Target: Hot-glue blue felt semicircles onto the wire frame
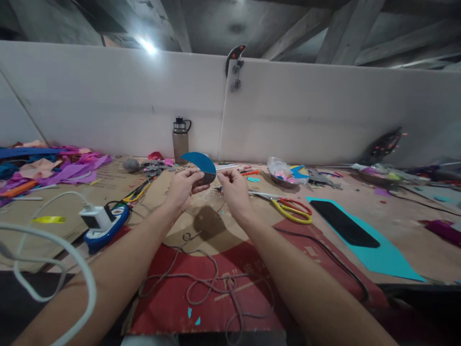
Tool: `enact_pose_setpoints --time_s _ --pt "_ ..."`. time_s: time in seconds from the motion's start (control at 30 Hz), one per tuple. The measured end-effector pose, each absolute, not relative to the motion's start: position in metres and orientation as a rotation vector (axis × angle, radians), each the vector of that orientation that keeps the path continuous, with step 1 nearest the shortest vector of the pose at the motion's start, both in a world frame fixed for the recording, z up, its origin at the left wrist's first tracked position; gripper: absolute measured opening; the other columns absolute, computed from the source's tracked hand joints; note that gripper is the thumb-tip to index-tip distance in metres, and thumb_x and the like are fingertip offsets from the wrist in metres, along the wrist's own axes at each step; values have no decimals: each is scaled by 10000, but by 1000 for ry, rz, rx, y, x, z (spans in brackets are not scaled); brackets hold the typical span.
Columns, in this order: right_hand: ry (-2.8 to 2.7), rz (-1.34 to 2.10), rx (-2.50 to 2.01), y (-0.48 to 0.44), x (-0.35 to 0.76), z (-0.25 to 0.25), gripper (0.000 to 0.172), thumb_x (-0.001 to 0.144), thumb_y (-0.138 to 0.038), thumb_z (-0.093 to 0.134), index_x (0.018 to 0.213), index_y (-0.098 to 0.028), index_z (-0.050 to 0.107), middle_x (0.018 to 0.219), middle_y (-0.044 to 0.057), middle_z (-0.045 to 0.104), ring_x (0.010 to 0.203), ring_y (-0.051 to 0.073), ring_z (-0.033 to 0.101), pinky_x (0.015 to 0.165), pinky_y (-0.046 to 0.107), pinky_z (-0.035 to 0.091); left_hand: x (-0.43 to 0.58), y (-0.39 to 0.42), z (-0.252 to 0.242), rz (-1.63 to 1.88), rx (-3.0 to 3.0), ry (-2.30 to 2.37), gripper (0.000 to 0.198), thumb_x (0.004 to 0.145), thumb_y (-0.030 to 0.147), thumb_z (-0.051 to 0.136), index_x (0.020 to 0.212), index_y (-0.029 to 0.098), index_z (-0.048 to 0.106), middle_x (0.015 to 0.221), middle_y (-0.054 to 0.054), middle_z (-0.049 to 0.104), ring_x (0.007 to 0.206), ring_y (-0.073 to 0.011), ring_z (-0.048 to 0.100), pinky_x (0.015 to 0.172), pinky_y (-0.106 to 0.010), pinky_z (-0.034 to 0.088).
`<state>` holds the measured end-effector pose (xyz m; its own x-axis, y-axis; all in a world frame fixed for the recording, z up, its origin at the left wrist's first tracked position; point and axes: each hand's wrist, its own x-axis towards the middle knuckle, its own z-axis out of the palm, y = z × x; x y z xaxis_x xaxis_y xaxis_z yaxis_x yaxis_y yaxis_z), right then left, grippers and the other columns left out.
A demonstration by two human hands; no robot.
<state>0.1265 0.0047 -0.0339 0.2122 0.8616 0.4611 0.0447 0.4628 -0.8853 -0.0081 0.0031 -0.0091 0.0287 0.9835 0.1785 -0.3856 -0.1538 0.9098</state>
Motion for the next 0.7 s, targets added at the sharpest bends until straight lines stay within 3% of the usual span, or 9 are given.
enact_pose_setpoints --time_s 0.23,0.47,0.7 --pt "-1229 741 -925 4 127 -32 179 739 -371 569 764 -194 571 570 -64 395 496 74 341 484 218 308 -7 2 -8 1408 1019 786 160 647 133 674 760 127 561 762 -41 658 687 -162 660 671 -341 562" --pt "-1200 827 -916 0 127 -24 183 718 -347 555 745 -176 612 616 -24 522 556 87 430 511 212 338 -7 1 -6 1356 964 735 166 626 106 670 747 130 559 728 -37 667 670 -166 666 697 -360 559" --pt "-1160 1010 -853 -1 131 -23 209 675 -387 601 704 -182 571 599 -50 458 471 49 296 430 197 233 -9 4 -7 1245 909 716 114 664 125 635 774 107 615 782 -91 697 679 -164 661 695 -328 564"
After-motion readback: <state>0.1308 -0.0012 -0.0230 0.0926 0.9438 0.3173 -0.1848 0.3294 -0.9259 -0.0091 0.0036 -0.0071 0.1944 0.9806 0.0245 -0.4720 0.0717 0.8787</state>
